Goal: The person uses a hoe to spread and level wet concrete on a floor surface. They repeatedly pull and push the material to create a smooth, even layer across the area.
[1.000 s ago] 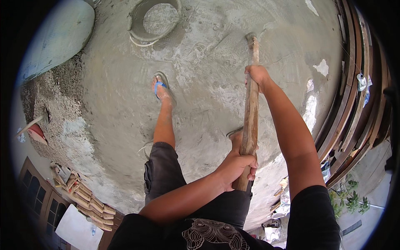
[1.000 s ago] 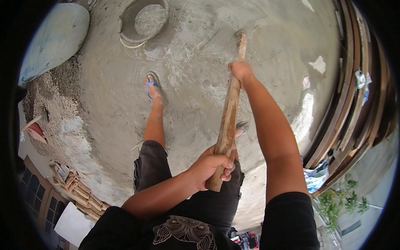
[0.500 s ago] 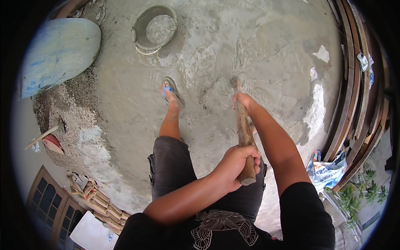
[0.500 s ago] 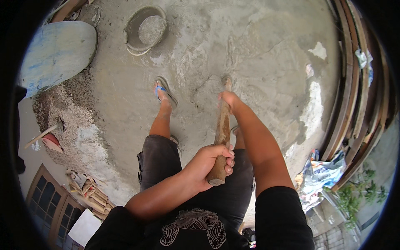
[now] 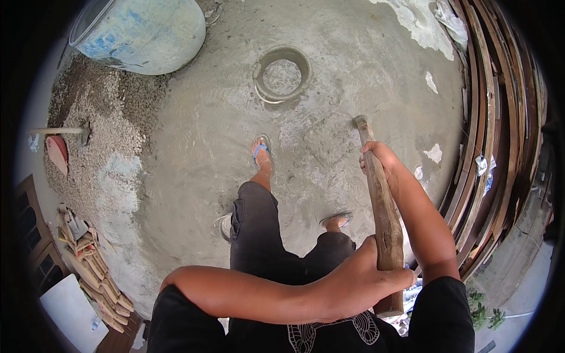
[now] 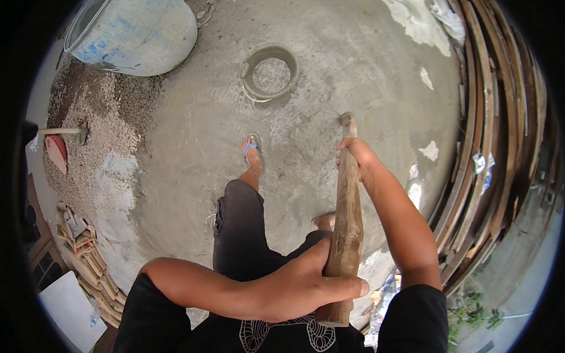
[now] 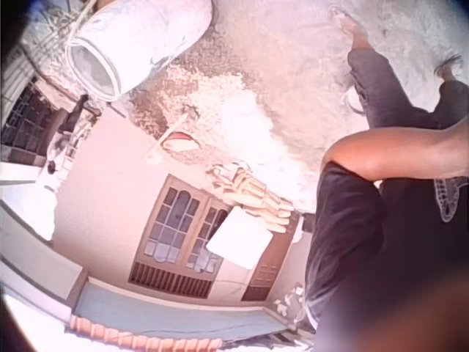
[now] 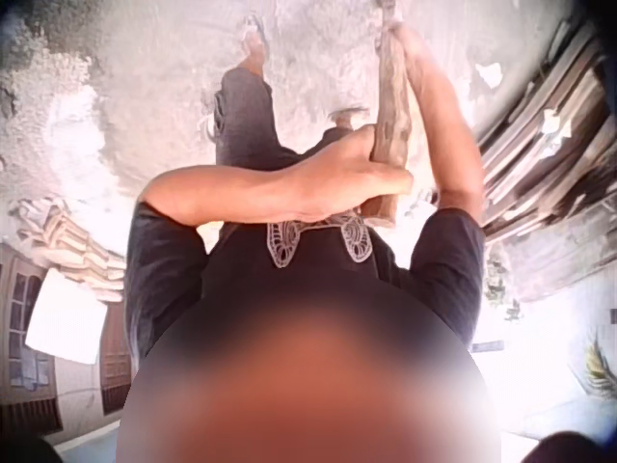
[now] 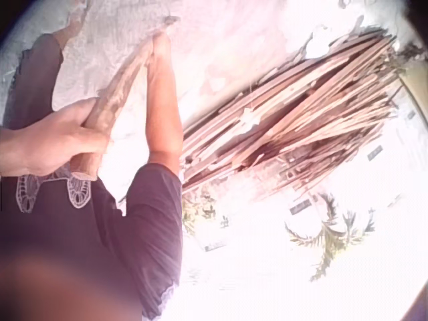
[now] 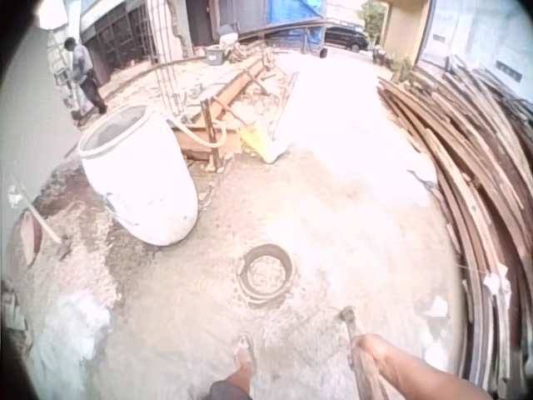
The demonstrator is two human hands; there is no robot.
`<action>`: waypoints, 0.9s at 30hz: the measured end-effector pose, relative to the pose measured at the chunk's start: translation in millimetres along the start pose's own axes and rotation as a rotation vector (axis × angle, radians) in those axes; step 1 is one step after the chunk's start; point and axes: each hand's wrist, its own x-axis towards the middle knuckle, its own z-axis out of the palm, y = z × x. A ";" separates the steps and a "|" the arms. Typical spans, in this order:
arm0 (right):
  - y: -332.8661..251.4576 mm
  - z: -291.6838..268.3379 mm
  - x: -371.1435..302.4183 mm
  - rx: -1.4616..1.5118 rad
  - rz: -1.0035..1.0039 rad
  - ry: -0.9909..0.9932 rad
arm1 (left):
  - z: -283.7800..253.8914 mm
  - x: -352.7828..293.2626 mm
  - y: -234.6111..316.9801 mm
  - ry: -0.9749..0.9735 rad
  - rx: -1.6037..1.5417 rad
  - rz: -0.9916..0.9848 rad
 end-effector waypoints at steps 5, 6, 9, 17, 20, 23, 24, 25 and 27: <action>-57.2 75.8 -42.5 0.000 -0.208 0.067 | -26.4 -69.5 0.2 0.086 0.137 0.232; -59.8 92.0 -39.1 0.003 -0.263 0.102 | -40.9 -83.1 -4.5 0.115 0.139 0.220; -49.2 142.0 2.9 0.032 -0.451 0.089 | -112.2 -124.3 -25.5 0.234 0.172 0.176; 69.3 318.9 185.4 -0.057 -0.344 0.213 | -428.5 -57.7 -153.2 1.550 1.179 -0.493; 98.0 319.4 198.7 0.029 -0.484 0.232 | -494.5 -22.9 -181.4 1.667 0.963 -0.629; 104.4 274.6 182.3 0.303 -0.626 0.059 | -470.4 -29.5 -191.1 1.436 0.948 -0.390; 95.7 255.9 176.0 0.459 -0.592 -0.032 | -452.0 -30.7 -182.3 1.334 0.979 -0.236; 90.9 234.0 165.8 0.618 -0.556 -0.105 | -422.9 -32.5 -177.2 1.181 0.981 -0.118; 86.5 177.9 140.3 0.846 -0.476 -0.114 | -344.8 -35.7 -169.3 0.986 1.055 0.141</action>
